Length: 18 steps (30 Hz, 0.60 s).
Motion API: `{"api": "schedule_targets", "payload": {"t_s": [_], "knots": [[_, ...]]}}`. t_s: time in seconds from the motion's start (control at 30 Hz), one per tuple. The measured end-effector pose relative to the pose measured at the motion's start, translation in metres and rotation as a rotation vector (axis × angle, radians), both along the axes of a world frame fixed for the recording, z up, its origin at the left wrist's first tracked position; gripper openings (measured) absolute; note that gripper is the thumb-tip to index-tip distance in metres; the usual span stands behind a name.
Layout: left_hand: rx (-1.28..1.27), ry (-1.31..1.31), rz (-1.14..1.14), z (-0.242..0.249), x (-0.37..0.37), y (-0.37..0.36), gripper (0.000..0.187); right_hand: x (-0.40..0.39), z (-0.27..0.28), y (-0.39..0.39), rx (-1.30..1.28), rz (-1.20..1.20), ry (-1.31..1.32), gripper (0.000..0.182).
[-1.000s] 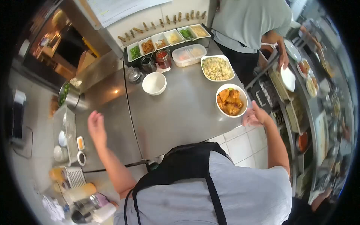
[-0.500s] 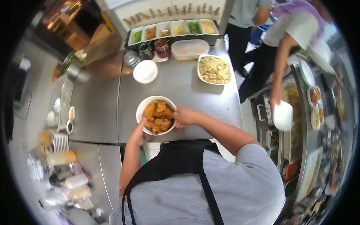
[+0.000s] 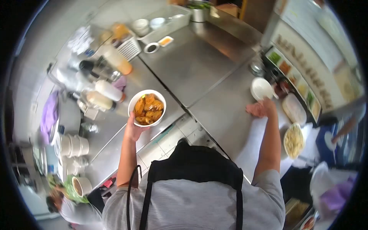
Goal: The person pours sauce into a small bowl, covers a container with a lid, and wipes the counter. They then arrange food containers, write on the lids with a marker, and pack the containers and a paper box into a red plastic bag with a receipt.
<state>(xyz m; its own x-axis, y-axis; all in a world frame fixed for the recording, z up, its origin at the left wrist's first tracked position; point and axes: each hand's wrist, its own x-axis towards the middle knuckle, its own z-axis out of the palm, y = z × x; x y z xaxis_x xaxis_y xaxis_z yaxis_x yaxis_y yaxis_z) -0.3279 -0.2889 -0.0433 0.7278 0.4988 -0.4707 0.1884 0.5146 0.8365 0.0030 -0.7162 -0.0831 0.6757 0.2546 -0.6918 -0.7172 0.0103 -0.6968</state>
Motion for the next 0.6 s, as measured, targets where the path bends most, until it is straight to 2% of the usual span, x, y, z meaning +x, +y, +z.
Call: {"api": "schedule_targets", "payload": {"t_s": [0.1,0.2,0.3,0.4,0.43,0.5,0.53,0.57,0.6], "knots": [[0.009,-0.027,0.078,-0.001,-0.054,0.030,0.069,0.102,-0.125,-0.040,-0.256,0.216,-0.140,0.038],[-0.068,0.007,0.309,-0.049,-0.112,0.062,0.059,0.093,-0.078,0.054,-0.500,0.333,-0.448,0.040],[-0.101,-0.013,0.503,-0.045,-0.142,0.078,0.061,0.059,0.003,0.182,-0.336,0.332,-0.370,0.041],[-0.100,0.000,0.698,-0.040,-0.149,0.087,0.063,0.103,0.029,0.273,0.000,0.535,-0.235,0.044],[-0.092,0.006,0.758,-0.037,-0.147,0.091,0.063,0.106,0.048,0.308,-0.018,0.568,-0.337,0.046],[-0.110,0.065,0.765,-0.042,-0.149,0.106,0.065,0.143,0.058,0.380,0.215,0.717,-0.279,0.049],[-0.110,0.133,0.772,-0.036,-0.146,0.110,0.066,0.120,0.095,0.416,0.127,0.618,-0.326,0.051],[-0.025,0.228,0.763,-0.040,-0.145,0.116,0.065,0.128,0.106,0.447,0.204,0.786,-0.331,0.052],[0.056,0.311,0.766,-0.046,-0.146,0.121,0.065,0.138,0.112,0.482,0.120,0.644,-0.435,0.053]]}}
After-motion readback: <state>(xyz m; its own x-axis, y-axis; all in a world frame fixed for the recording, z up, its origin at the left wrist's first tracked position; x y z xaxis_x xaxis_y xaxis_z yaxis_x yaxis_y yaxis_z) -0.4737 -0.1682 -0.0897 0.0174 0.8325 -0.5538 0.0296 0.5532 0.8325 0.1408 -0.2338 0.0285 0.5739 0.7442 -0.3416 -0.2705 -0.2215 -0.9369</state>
